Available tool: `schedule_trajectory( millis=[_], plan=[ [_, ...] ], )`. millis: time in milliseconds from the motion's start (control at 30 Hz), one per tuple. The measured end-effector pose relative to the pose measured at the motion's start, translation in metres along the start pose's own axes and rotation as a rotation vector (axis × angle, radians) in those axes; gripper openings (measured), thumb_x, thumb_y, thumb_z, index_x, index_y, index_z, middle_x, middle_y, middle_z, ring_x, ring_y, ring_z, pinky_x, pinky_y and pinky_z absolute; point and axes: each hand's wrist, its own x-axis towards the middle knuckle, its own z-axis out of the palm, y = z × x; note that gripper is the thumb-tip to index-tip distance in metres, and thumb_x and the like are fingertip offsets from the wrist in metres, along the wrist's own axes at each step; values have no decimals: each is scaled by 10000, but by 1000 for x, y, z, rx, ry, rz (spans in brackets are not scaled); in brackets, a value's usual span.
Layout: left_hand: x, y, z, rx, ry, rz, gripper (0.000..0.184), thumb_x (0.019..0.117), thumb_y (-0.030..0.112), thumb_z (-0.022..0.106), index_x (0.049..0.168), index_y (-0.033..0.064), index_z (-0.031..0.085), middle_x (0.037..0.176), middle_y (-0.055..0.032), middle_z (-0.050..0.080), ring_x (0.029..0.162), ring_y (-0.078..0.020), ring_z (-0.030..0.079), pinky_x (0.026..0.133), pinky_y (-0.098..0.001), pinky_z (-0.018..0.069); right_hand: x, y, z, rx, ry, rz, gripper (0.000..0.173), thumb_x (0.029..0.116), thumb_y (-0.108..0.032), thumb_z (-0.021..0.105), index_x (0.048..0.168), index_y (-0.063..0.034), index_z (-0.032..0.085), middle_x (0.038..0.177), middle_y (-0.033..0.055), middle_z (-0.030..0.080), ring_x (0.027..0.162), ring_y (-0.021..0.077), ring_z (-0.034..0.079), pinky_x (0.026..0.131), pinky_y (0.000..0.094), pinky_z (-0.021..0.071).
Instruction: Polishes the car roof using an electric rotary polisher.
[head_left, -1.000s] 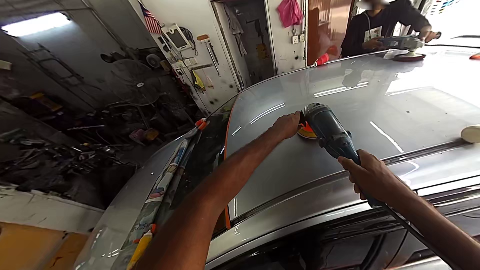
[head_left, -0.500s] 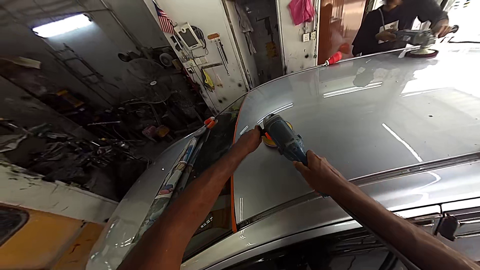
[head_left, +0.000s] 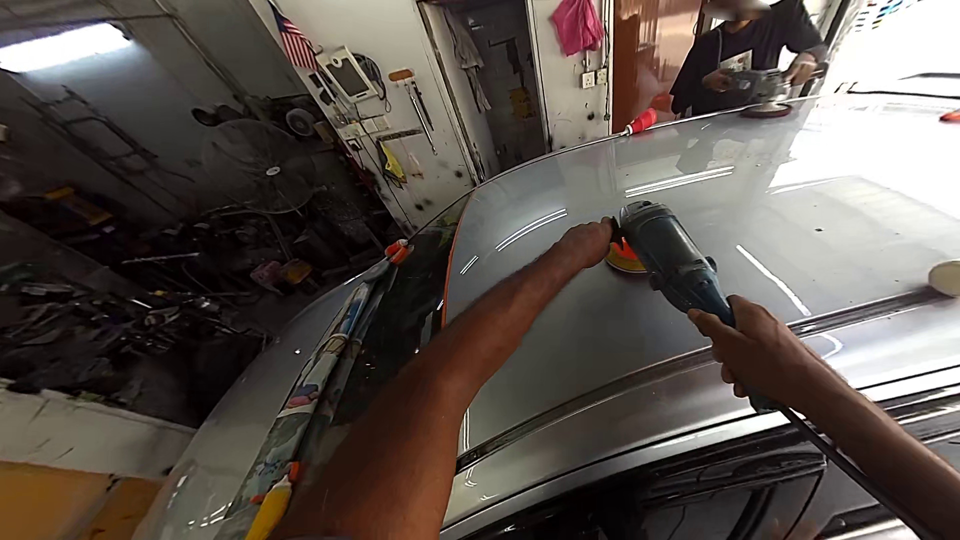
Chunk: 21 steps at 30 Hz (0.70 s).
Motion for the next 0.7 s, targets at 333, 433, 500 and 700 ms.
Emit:
schedule_trajectory(
  millis=[333, 433, 500, 700],
  plan=[
    [-26, 48, -5, 8, -19, 56, 391, 1046, 250, 570, 1344, 4, 513, 1110, -227, 681, 1061, -410, 686, 875, -580, 551, -36, 34, -17, 63, 8, 6, 383, 1075, -446, 502, 1091, -65, 529, 639, 118, 608, 413, 227, 604, 394, 392, 566],
    [-62, 22, 2, -16, -13, -32, 412, 1048, 249, 570, 1350, -24, 506, 1116, -244, 677, 1060, -422, 683, 882, -582, 550, -44, 23, 2, 9, -71, -25, 364, 1075, -441, 504, 1113, -80, 520, 661, 105, 609, 439, 216, 618, 422, 382, 576],
    [-92, -1, 9, -31, -8, -113, 400, 1046, 227, 560, 1347, -28, 501, 1110, -245, 676, 1046, -426, 687, 875, -586, 554, -48, 12, 17, -39, -144, -64, 365, 1072, -451, 507, 1121, -89, 517, 676, 89, 612, 464, 203, 629, 448, 370, 583],
    [-209, -58, 45, -92, 26, -398, 417, 1060, 253, 557, 1358, -30, 490, 1084, -233, 677, 993, -411, 701, 852, -575, 567, -65, -12, 68, -247, -349, -233, 407, 1042, -521, 497, 1153, -130, 520, 784, 47, 593, 597, 184, 632, 573, 389, 570]
  ],
)
